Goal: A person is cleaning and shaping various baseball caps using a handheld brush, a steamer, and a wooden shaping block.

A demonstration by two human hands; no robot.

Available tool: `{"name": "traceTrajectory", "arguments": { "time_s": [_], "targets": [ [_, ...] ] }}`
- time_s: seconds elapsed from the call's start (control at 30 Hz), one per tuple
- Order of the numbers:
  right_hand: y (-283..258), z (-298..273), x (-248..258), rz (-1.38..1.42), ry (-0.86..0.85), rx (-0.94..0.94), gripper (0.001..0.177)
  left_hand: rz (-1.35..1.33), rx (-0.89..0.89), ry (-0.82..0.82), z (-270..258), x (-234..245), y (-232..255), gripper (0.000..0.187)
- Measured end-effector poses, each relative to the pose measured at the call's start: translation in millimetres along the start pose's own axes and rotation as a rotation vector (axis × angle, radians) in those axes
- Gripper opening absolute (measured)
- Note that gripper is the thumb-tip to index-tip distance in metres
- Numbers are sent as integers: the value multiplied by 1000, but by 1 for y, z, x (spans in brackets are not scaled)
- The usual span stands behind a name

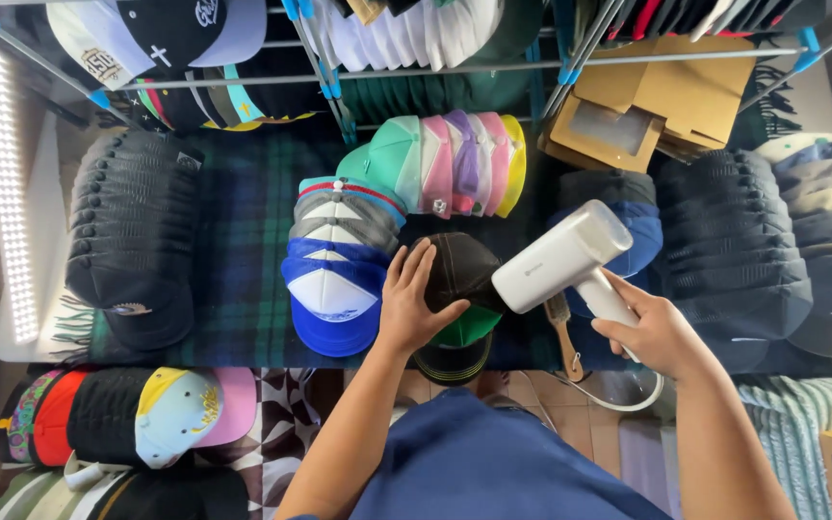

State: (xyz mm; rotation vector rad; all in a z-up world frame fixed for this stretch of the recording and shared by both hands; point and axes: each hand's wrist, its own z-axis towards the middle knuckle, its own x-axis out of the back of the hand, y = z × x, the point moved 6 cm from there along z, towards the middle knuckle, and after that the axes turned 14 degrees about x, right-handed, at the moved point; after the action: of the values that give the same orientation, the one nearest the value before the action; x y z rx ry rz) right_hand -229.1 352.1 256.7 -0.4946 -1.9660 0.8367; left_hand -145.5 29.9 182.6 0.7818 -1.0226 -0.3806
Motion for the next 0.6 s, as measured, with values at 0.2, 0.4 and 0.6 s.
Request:
{"name": "traceTrajectory", "arguments": {
  "time_s": [0.2,0.4,0.6],
  "targets": [
    [-30,3,4,11,-58,-124,77,48,-20,-98,1,7,-1,90],
    [-9,2,-2,222,-19,13,84,41,-116,-25,2,7,4,90],
    [-20,-5,-9,238,5,-4,80,72,-104,-58,1,5,2,95]
  ]
}}
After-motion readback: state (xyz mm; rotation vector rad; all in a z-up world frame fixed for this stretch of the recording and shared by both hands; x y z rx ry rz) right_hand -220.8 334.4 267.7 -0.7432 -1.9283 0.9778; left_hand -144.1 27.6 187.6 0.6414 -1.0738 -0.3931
